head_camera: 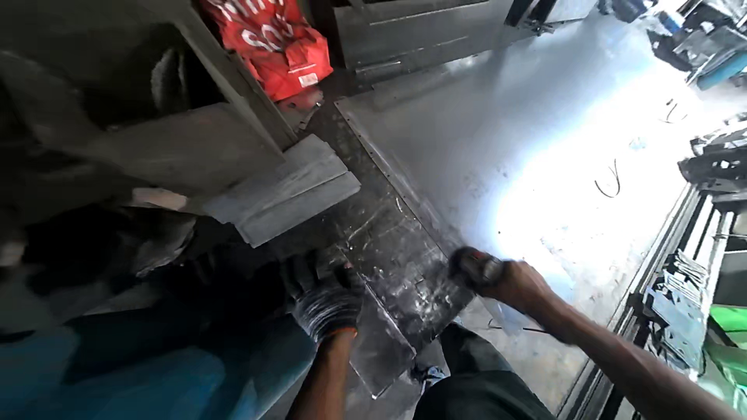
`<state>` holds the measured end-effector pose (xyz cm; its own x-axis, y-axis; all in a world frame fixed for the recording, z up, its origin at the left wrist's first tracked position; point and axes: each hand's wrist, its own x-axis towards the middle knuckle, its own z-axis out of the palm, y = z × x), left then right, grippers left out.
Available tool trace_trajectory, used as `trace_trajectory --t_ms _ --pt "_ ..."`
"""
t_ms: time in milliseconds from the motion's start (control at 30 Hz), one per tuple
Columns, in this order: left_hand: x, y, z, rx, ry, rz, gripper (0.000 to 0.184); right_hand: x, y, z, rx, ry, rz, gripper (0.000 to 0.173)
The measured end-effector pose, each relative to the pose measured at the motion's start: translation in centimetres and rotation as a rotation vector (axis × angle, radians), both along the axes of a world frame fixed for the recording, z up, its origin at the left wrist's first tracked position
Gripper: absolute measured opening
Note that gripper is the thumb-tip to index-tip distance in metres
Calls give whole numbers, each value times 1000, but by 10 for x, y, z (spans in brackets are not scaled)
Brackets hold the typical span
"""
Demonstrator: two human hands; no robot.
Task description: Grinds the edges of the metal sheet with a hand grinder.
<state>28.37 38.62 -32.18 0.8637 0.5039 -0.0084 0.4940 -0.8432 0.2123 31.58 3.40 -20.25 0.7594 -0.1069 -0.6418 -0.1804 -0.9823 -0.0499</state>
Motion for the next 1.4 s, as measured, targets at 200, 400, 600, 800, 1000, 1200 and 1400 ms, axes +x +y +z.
trace_trajectory --t_ms 200,400,600,800,1000,1200,1400 --pt "3 -1 0 18 17 32 65 -100 -68 6 -143 89 -101 86" --pt "3 -1 -3 30 20 22 64 -38 -9 9 -57 83 -20 84" --pt "5 1 -5 21 46 18 67 78 81 3 44 23 117 75" --pt "6 2 -5 15 16 28 69 63 63 0 0 -19 87 75" --pt "5 4 -13 13 -4 27 69 -3 17 -1 -40 116 29 87" --pt "6 3 -9 7 20 38 66 113 79 -9 82 -23 87 76" --pt "8 5 -11 17 -13 17 66 189 111 -1 15 12 147 81"
